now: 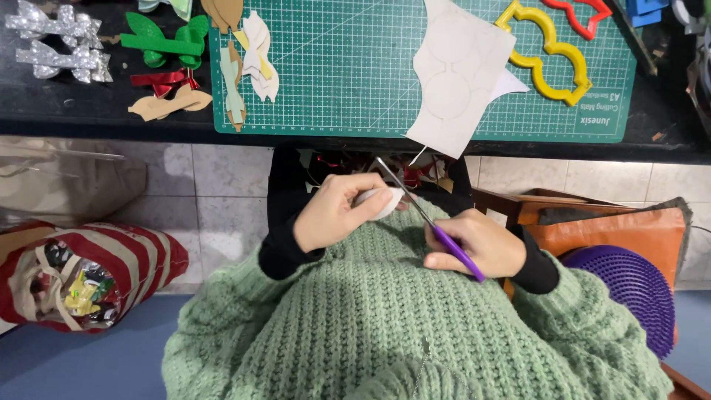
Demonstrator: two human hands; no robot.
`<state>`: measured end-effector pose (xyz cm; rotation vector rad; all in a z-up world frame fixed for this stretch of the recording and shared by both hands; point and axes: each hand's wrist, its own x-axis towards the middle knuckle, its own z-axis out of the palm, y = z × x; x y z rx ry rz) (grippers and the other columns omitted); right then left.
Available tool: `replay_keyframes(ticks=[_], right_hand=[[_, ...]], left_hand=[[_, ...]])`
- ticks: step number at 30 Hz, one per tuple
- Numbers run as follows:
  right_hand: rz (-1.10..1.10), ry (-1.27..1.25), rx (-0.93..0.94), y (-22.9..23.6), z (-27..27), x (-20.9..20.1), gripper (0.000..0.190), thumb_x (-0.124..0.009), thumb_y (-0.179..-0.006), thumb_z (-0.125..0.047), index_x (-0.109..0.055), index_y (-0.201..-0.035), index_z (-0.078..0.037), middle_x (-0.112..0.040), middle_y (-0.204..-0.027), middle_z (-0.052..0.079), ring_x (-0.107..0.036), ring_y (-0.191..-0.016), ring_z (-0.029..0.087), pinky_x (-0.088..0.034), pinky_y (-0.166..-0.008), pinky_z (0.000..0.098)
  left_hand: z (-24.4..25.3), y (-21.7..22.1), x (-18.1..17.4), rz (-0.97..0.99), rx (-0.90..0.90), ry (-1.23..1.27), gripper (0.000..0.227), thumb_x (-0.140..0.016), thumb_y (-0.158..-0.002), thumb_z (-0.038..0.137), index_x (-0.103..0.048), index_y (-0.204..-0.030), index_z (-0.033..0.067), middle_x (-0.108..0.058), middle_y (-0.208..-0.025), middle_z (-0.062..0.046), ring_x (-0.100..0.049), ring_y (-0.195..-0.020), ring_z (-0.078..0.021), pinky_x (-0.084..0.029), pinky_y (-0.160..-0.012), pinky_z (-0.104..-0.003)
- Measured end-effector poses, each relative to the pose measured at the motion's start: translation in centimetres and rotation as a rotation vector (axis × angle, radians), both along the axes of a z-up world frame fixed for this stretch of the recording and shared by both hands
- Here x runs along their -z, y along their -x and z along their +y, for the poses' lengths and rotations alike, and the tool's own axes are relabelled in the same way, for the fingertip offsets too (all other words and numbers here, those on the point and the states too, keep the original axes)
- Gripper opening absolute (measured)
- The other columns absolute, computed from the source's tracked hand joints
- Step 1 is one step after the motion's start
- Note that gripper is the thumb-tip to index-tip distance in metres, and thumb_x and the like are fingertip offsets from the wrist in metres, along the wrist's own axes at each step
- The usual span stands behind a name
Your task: Cutting out shapes from white felt using scissors.
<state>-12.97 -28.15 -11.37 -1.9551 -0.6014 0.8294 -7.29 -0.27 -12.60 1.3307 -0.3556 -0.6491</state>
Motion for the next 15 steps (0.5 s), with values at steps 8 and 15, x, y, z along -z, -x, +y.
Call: replay_keyframes(ticks=[8,15], right_hand=[[0.076,-0.114,0.203,0.7,-4.3,-1.2,0.044,-0.071,-0.089,-0.051,-0.055,-0.079,-0.011,-0.060,-0.060,-0.003,-0.066,-0.050,0.009,-0.053,-0.049,0.0252],[0.154,-0.283,0.436,1.6,-6.5,-0.9,0.052,-0.073,-0.088,-0.055,-0.052,-0.083,-0.007,-0.060,-0.069,0.000,-0.066,-0.052,0.009,-0.051,-0.049,0.0223]], left_hand=[[1.8,-4.2,-8.0,-0.973,-0.013,-0.460,0.019,-0.066,-0.097,0.027,-0.074,-0.094,0.0091,-0.068,-0.096,-0.014,-0.068,-0.089,-0.0299,-0.056,-0.078,-0.039],[-1.6,-15.4,-11.5,-0.468,-0.022,-0.271,0.023,-0.062,-0.102,0.031,-0.070,-0.101,0.0095,-0.075,-0.085,-0.005,-0.076,-0.078,-0.0134,-0.060,-0.071,-0.026]])
